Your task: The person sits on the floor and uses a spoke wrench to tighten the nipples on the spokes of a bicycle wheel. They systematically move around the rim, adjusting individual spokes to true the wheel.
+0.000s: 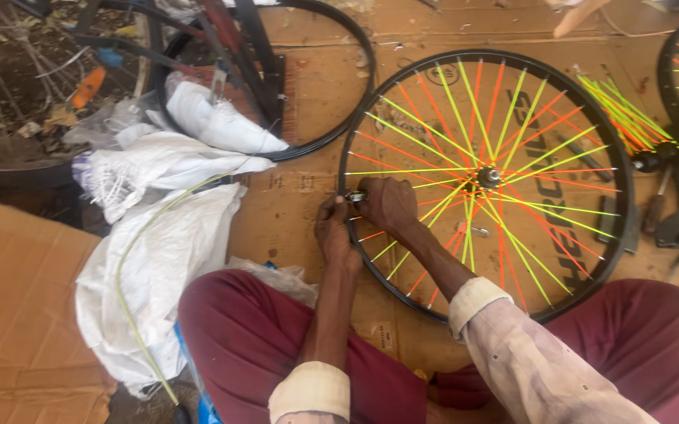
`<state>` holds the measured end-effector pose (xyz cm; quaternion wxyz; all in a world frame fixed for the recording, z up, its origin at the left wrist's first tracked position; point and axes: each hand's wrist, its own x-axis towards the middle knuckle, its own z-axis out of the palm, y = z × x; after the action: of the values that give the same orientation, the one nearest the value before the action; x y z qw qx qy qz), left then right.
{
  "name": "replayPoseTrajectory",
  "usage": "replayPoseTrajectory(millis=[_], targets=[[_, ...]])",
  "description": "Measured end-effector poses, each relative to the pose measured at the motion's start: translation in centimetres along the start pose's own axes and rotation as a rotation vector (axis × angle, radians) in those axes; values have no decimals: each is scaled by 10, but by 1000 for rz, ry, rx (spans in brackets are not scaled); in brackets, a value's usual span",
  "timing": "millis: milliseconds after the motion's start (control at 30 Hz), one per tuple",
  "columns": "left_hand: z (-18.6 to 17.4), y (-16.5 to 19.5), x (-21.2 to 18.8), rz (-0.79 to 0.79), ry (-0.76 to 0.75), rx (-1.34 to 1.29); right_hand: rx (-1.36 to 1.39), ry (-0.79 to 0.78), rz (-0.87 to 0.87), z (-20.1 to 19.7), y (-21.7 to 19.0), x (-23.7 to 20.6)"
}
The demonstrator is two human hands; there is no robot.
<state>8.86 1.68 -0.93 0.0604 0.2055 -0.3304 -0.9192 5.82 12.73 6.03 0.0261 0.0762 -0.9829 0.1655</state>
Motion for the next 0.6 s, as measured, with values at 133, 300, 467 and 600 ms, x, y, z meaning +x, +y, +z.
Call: replayPoseTrajectory(millis=[133, 300, 467, 600], targets=[[0, 4, -2, 14, -3, 13, 220, -83, -109, -13, 8, -1], [4, 12, -7, -35, 32, -49, 404, -115, -112, -28, 6, -9], [8, 19, -14, -44, 42, -39, 356, -102, -107, -31, -3, -13], [9, 22, -17, -66, 51, 30, 419, -13, -143, -31, -1, -17]])
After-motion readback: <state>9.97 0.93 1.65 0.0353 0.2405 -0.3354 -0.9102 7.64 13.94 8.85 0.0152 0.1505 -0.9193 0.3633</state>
